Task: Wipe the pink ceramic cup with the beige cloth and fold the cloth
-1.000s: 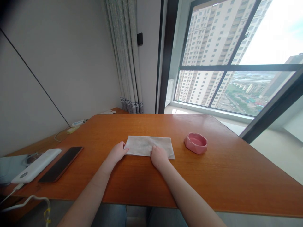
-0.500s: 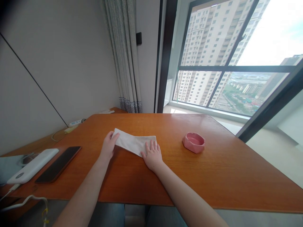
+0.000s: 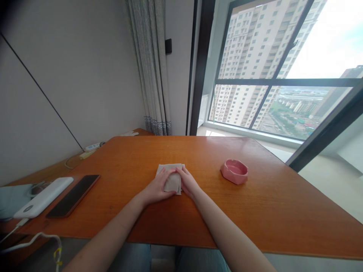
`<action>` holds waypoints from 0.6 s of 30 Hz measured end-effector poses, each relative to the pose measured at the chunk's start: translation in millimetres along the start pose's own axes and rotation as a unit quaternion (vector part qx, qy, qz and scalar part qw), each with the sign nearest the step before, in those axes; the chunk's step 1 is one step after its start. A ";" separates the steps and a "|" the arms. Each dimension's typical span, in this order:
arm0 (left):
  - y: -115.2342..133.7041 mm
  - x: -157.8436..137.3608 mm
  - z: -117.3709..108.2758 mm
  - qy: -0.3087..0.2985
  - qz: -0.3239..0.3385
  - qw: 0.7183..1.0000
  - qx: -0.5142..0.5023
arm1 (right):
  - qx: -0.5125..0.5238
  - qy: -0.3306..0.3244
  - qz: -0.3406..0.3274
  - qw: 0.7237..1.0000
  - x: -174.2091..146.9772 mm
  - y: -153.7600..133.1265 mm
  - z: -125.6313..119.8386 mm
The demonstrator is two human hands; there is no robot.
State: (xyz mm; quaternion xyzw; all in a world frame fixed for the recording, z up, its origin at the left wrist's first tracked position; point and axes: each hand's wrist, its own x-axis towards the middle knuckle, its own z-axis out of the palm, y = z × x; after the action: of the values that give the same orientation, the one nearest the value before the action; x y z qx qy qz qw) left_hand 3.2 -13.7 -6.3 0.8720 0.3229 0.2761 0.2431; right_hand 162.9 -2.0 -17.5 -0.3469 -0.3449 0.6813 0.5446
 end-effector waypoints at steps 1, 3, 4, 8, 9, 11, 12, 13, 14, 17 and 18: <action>-2.1 -1.2 0.5 -0.026 -0.007 0.999 0.039 | 0.007 0.028 0.002 1.000 2.3 0.4 -3.8; -6.6 -3.1 1.0 -0.053 -0.036 0.993 0.101 | -0.008 0.069 -0.002 0.998 7.9 1.4 -10.5; -8.5 -3.7 1.2 -0.057 -0.051 0.990 0.122 | -0.023 0.080 -0.014 0.996 10.9 1.6 -13.1; -12.8 -4.1 3.2 -0.049 -0.083 0.983 0.155 | -0.098 0.104 -0.063 0.988 20.3 -0.1 -20.4; -13.5 -4.0 4.1 -0.054 -0.088 0.982 0.156 | -0.125 0.115 -0.060 0.984 21.3 -0.7 -22.5; -14.9 -4.3 5.7 -0.073 -0.093 0.981 0.152 | -0.219 0.130 -0.045 0.966 21.5 -1.3 -27.2; -15.6 -4.5 6.3 -0.082 -0.094 0.981 0.150 | -0.285 0.131 -0.041 0.949 20.9 -1.2 -29.7; -16.3 -4.8 6.5 -0.087 -0.095 0.980 0.149 | -0.353 0.126 -0.041 0.926 20.0 -0.8 -32.0; -17.0 -5.1 6.2 -0.088 -0.096 0.980 0.150 | -0.413 0.119 -0.047 0.902 19.0 -0.2 -33.9; -19.0 -5.7 3.3 -0.080 -0.103 0.979 0.156 | -0.481 0.104 -0.059 0.868 17.6 1.9 -37.2; -19.7 -5.9 2.0 -0.076 -0.105 0.979 0.157 | -0.472 0.106 -0.056 0.873 18.0 2.4 -37.8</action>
State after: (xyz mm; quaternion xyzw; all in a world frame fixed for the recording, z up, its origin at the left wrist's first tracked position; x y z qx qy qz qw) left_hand -7.7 -5.0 -21.5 0.8789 0.4325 0.1276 0.1553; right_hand 190.7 18.7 -41.0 -0.6127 -0.5846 0.3648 0.3871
